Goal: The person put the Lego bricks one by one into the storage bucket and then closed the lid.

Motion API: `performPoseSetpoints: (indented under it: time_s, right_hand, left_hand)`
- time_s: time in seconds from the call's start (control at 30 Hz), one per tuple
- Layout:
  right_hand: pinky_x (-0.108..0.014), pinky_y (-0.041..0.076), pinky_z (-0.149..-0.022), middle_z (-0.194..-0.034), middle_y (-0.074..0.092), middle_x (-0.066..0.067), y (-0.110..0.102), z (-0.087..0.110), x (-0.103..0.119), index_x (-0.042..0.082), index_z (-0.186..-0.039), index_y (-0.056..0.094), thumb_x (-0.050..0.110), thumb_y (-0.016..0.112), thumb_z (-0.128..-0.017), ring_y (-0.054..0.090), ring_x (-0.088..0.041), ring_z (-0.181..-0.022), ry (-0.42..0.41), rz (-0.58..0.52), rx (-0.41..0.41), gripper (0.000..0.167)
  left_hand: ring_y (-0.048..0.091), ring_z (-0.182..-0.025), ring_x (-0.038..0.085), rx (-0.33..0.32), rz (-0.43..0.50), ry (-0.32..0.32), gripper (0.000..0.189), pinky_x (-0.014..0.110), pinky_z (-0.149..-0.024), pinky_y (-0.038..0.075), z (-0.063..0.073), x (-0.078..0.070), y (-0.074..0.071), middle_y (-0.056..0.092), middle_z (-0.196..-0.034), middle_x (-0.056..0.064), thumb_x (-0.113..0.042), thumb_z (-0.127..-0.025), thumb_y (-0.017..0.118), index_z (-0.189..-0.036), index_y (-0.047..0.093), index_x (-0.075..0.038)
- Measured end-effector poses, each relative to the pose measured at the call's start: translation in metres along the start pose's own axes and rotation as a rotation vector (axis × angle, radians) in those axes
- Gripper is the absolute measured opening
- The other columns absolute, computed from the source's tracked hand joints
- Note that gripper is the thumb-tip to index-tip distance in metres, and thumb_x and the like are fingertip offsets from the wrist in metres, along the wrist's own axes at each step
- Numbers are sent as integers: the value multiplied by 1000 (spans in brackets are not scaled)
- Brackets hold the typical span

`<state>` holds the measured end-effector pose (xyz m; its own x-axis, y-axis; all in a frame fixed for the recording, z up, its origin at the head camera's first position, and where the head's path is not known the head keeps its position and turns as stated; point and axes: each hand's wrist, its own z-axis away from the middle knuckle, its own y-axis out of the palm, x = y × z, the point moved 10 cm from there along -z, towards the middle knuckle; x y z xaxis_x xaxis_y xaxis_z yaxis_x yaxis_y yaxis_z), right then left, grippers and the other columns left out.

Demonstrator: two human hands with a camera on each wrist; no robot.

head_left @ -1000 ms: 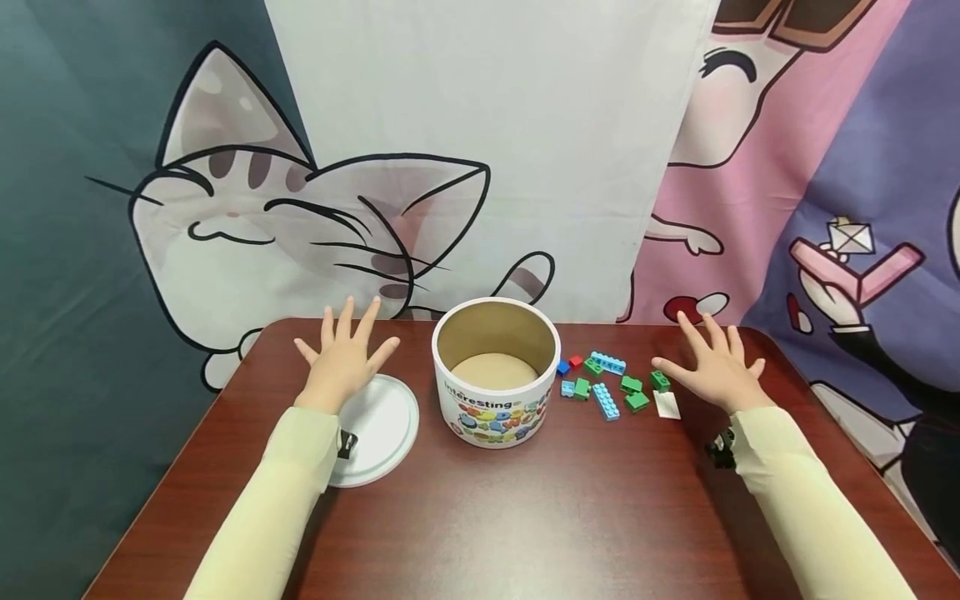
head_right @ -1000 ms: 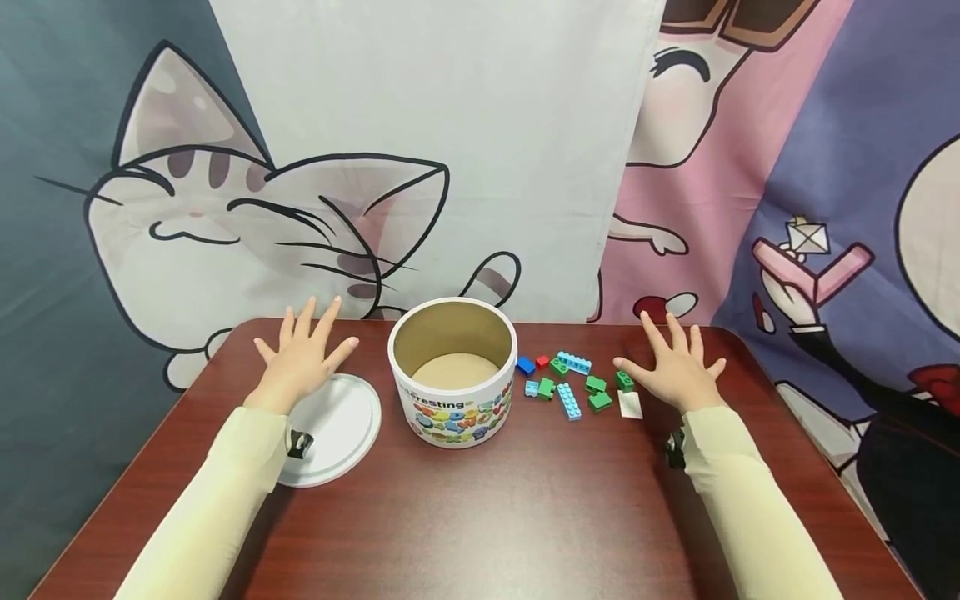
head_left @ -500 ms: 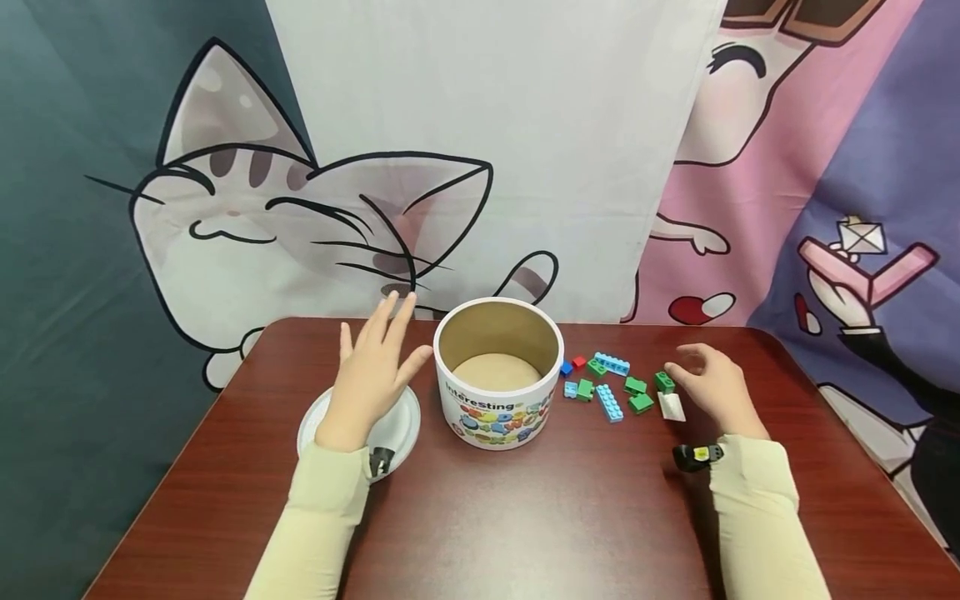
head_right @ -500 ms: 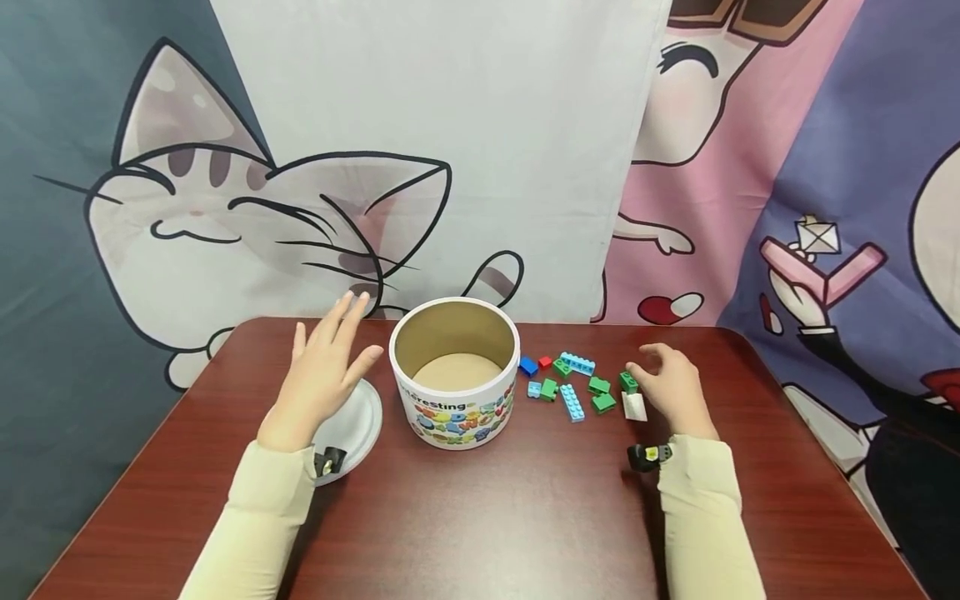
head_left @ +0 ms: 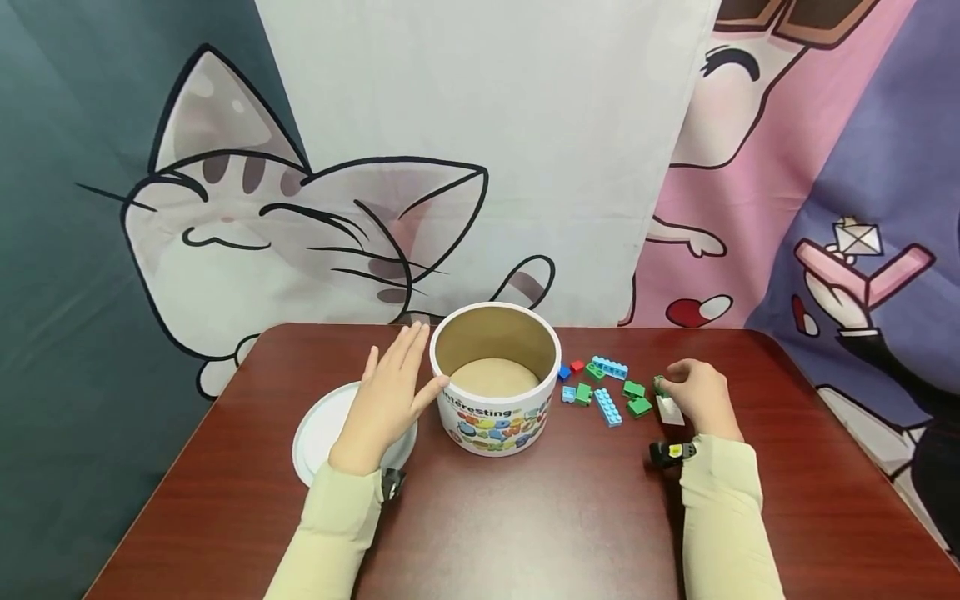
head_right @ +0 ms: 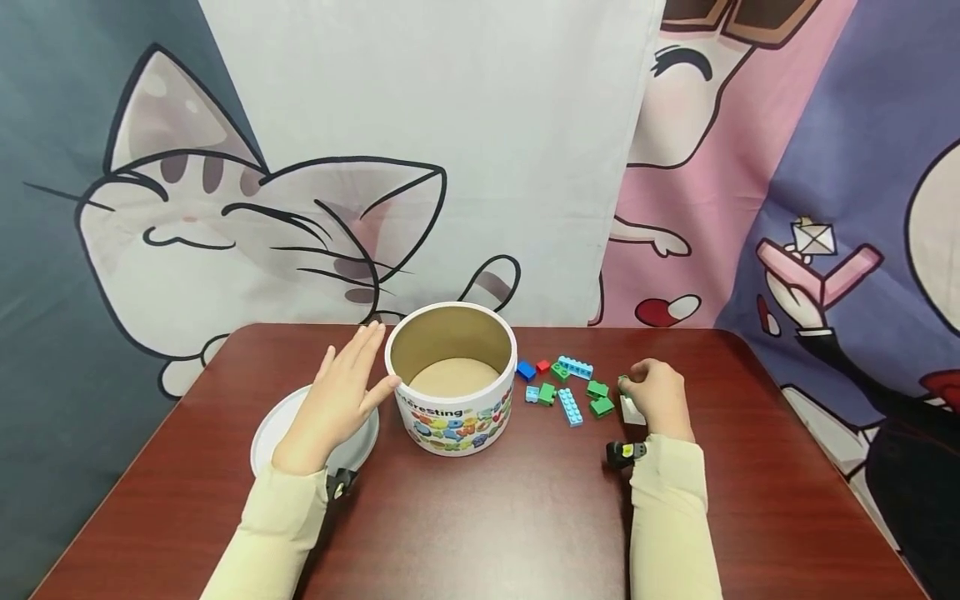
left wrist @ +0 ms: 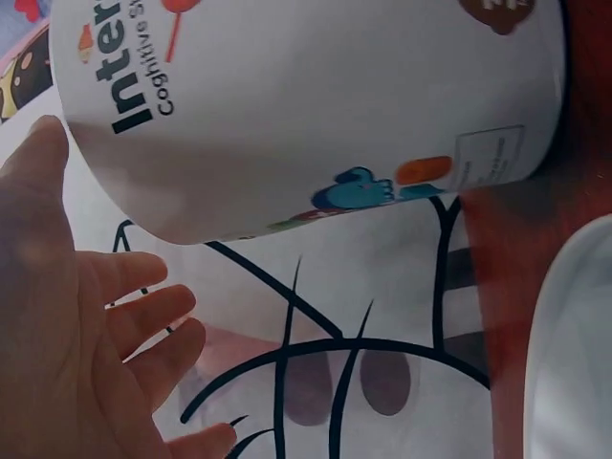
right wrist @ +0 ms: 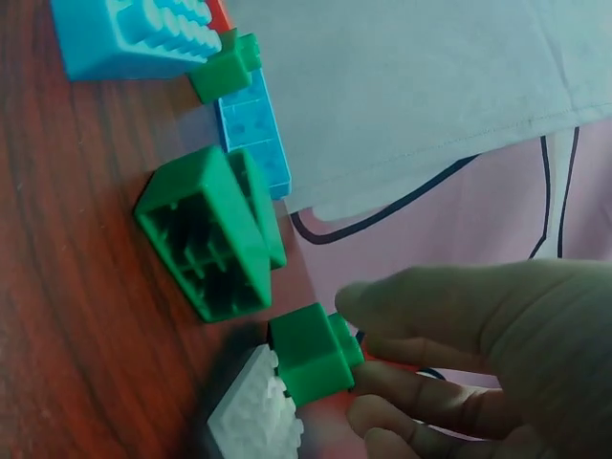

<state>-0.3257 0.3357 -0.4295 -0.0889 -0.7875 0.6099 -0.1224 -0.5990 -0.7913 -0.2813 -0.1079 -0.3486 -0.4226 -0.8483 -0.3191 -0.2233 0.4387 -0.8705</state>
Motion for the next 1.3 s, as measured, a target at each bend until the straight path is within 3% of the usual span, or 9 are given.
performPoseSetpoints:
  time_s: [0.13, 0.33, 0.73, 1.03, 1.3]
  right_hand:
    - [-51, 55, -76, -108, 67, -32, -2, 1, -5, -13, -111, 67, 9, 70, -91, 59, -45, -95, 6, 6, -19, 30]
    - [-56, 53, -79, -107, 66, -34, 2, 2, -4, -14, -108, 67, 9, 71, -91, 57, -47, -96, 5, 19, 5, 30]
    - [-52, 53, -78, -106, 67, -31, 1, 3, -1, -12, -108, 69, 9, 67, -93, 58, -43, -94, -17, -14, -22, 26]
    - [-52, 55, -79, -107, 69, -29, -5, 4, 17, -10, -114, 68, 13, 68, -95, 63, -41, -94, -64, -44, -78, 30]
    - [-52, 57, -79, -107, 70, -27, -4, 8, 59, -8, -117, 67, 14, 67, -96, 66, -38, -93, -165, -53, -109, 30]
  left_hand:
    - [22, -154, 26, 18, 9, 33, 80, 61, -123, 14, 0, -4, 6, 27, -166, 10, -47, -100, 59, -160, 27, -4]
    - [25, -153, 27, 21, 6, 53, 79, 60, -123, 17, 2, -5, 12, 30, -165, 12, -51, -102, 54, -160, 27, -4]
    - [24, -153, 26, 50, 21, 63, 81, 58, -123, 16, 2, -5, 15, 28, -165, 11, -55, -103, 49, -161, 24, -3]
    - [23, -154, 24, 63, 8, 81, 79, 56, -124, 17, -1, -6, 14, 28, -166, 10, -48, -102, 57, -160, 27, -4]
    - [23, -153, 24, 72, 37, 68, 78, 54, -124, 17, 1, -6, 11, 29, -165, 9, -48, -101, 57, -160, 28, -5]
